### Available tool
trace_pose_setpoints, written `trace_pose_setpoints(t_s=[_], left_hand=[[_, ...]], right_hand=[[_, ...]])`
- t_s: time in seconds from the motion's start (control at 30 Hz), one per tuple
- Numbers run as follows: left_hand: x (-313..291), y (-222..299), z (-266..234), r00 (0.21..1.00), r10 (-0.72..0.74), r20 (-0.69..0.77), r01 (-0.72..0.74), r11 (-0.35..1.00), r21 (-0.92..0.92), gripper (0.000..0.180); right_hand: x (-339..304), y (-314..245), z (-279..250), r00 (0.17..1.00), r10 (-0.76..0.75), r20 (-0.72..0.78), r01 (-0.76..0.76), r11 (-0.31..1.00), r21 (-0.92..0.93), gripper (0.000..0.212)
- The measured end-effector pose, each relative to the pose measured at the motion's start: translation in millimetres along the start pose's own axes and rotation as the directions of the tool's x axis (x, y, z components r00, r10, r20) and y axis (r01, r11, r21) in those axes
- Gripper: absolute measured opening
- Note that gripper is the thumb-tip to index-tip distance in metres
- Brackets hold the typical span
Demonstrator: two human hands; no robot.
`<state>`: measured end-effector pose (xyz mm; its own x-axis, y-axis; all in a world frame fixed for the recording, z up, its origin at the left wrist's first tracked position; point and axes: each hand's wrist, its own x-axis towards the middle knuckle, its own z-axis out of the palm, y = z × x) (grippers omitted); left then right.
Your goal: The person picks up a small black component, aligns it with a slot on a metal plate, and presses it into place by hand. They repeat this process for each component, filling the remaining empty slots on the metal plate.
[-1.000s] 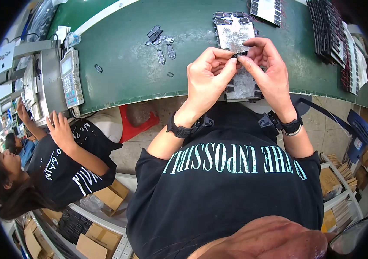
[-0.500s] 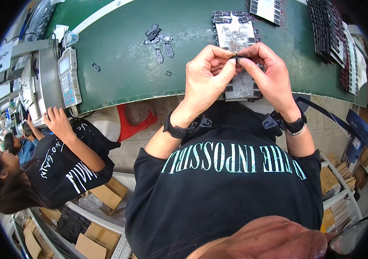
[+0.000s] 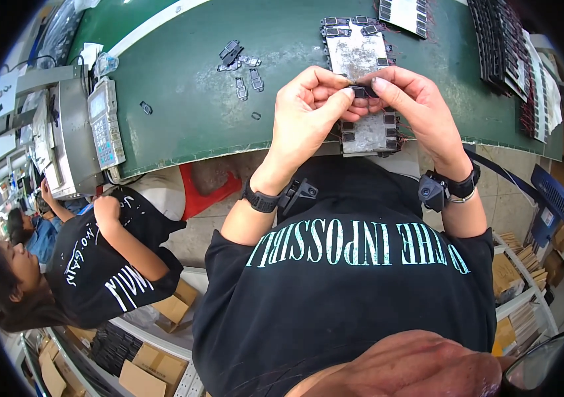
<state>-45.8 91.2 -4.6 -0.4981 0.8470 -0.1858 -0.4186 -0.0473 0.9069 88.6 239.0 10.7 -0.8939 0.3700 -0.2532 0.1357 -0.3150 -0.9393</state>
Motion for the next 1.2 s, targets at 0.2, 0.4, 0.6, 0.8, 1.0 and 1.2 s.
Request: trace_pose_setpoints(t_s=[0.2,0.4,0.6,0.8,1.0,1.2], left_hand=[[0.3,-5.4,10.2,0.992,0.121,-0.041,-0.114,0.983,0.147,0.01],[-6.4,-4.7,13.7,0.968,0.245,-0.058,-0.213,0.921,0.327,0.009],[-5.2,-0.2,11.2,0.968,0.215,-0.129,-0.188,0.963,0.195,0.01],[-4.8,-1.0,11.0,0.967,0.222,-0.127,-0.194,0.96,0.202,0.011],[-4.2,-1.2,11.5,0.972,0.208,-0.11,-0.181,0.959,0.216,0.011],[-3.9,-1.8,10.9,0.979,0.188,-0.077,-0.164,0.956,0.244,0.013]], right_hand=[[-1.0,8.5,6.8,0.991,-0.128,-0.046,0.119,0.98,-0.159,0.023],[-3.8,-6.2,3.2,0.923,-0.386,-0.003,0.297,0.715,-0.633,0.027],[23.2,1.4,-32.9,0.723,-0.655,0.22,0.337,0.056,-0.94,0.031],[27.3,8.6,-29.5,0.755,-0.625,0.197,0.306,0.071,-0.949,0.033],[28.3,6.4,-21.9,0.774,-0.608,0.175,0.285,0.088,-0.955,0.033],[29.3,7.5,-17.9,0.734,-0.669,0.115,0.352,0.23,-0.907,0.032]])
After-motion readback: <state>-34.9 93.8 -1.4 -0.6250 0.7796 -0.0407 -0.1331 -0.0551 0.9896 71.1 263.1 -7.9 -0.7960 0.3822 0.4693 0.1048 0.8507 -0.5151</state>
